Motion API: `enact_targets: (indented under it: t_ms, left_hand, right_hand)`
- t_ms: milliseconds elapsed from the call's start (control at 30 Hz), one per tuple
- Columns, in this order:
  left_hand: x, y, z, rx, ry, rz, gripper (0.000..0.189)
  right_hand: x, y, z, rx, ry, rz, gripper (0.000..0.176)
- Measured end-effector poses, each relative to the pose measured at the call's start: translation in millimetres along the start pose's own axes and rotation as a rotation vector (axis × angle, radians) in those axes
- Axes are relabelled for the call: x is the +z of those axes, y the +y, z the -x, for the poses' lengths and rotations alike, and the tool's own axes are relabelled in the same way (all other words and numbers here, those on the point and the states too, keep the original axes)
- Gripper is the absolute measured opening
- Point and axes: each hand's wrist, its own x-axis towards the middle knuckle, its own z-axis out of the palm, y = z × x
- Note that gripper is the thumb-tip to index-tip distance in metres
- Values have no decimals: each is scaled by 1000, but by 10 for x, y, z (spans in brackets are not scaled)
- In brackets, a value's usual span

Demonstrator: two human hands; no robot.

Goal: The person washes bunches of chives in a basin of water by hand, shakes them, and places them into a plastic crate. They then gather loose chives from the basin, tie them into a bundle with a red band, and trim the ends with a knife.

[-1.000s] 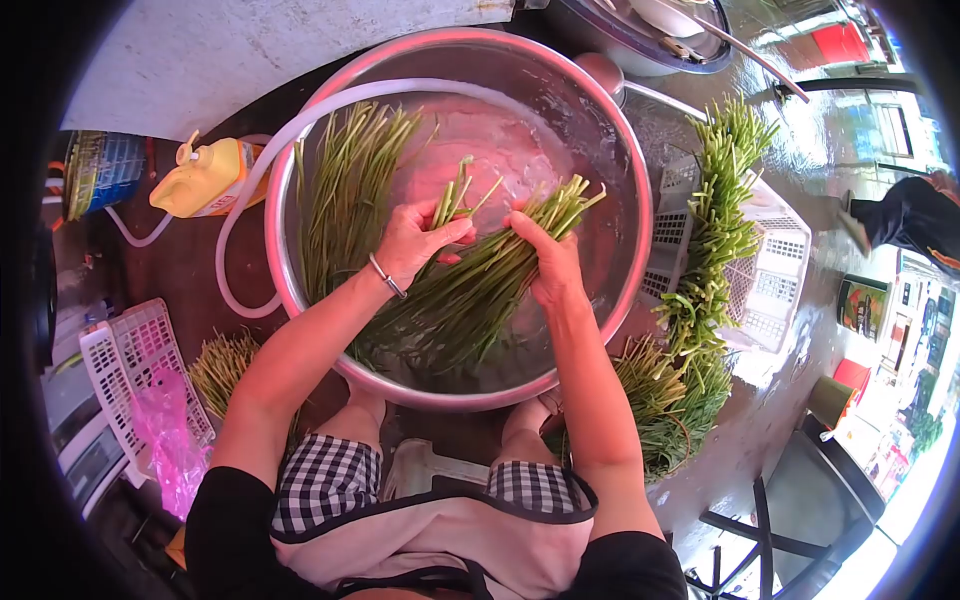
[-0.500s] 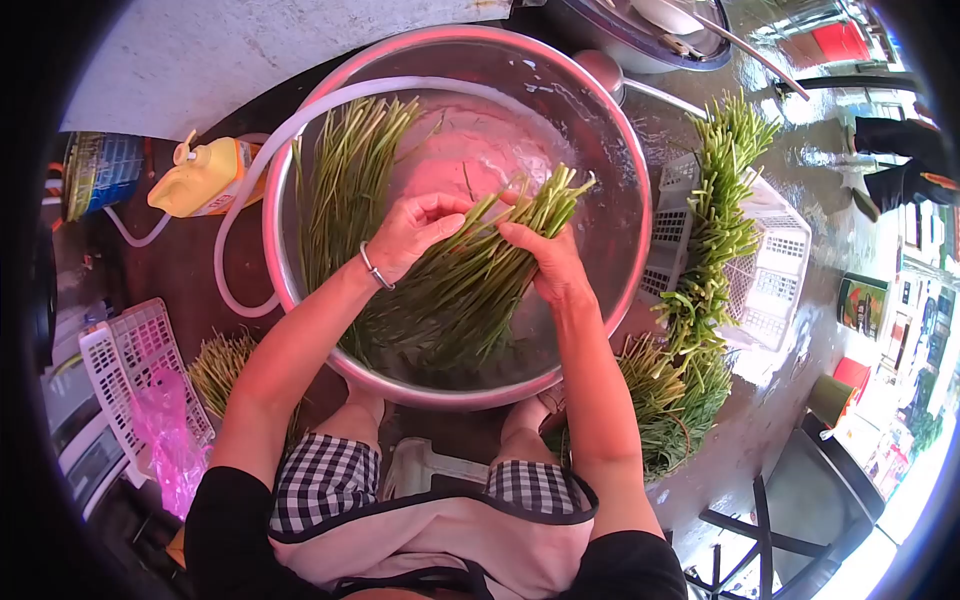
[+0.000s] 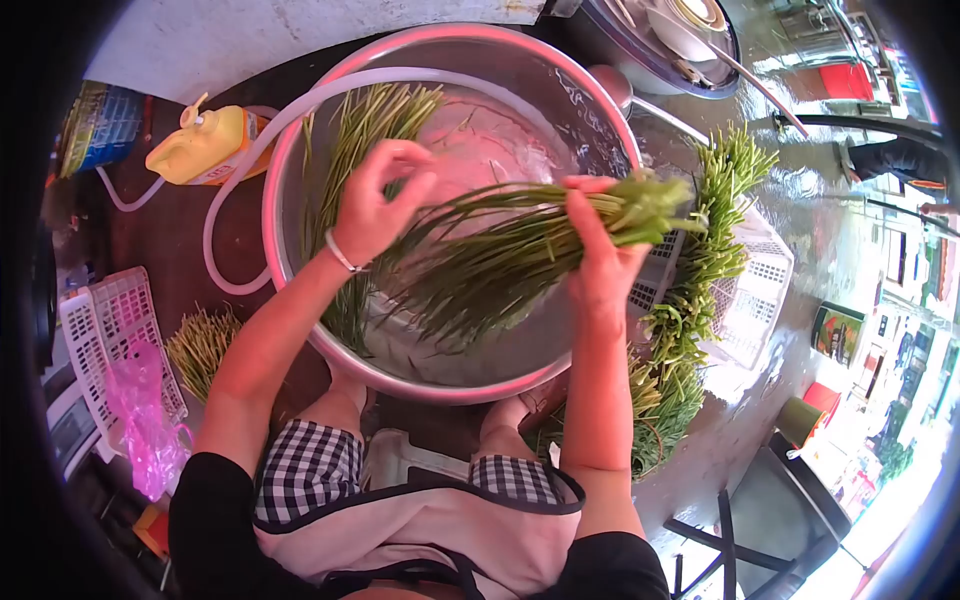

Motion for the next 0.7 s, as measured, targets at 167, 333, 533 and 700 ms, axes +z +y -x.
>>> enact_targets:
  t_ms: [167,333,533,700]
  left_hand:
    - [-534,-31,451,153,131,-322,23]
    - [-883,-3,975,129,62,-569,23]
    - [-875,-146,1180,158,70,-646,21]
    - [-835,-129,1242,33,-75,-841,49]
  right_hand:
    - [-266,903,-81,-204,-265,673,19]
    - [126,544,-118,-554,-90,726,18]
    - [117,836,-227,-370,-203,539,18]
    - [-115,1068,-207,-244,-276,988,17]
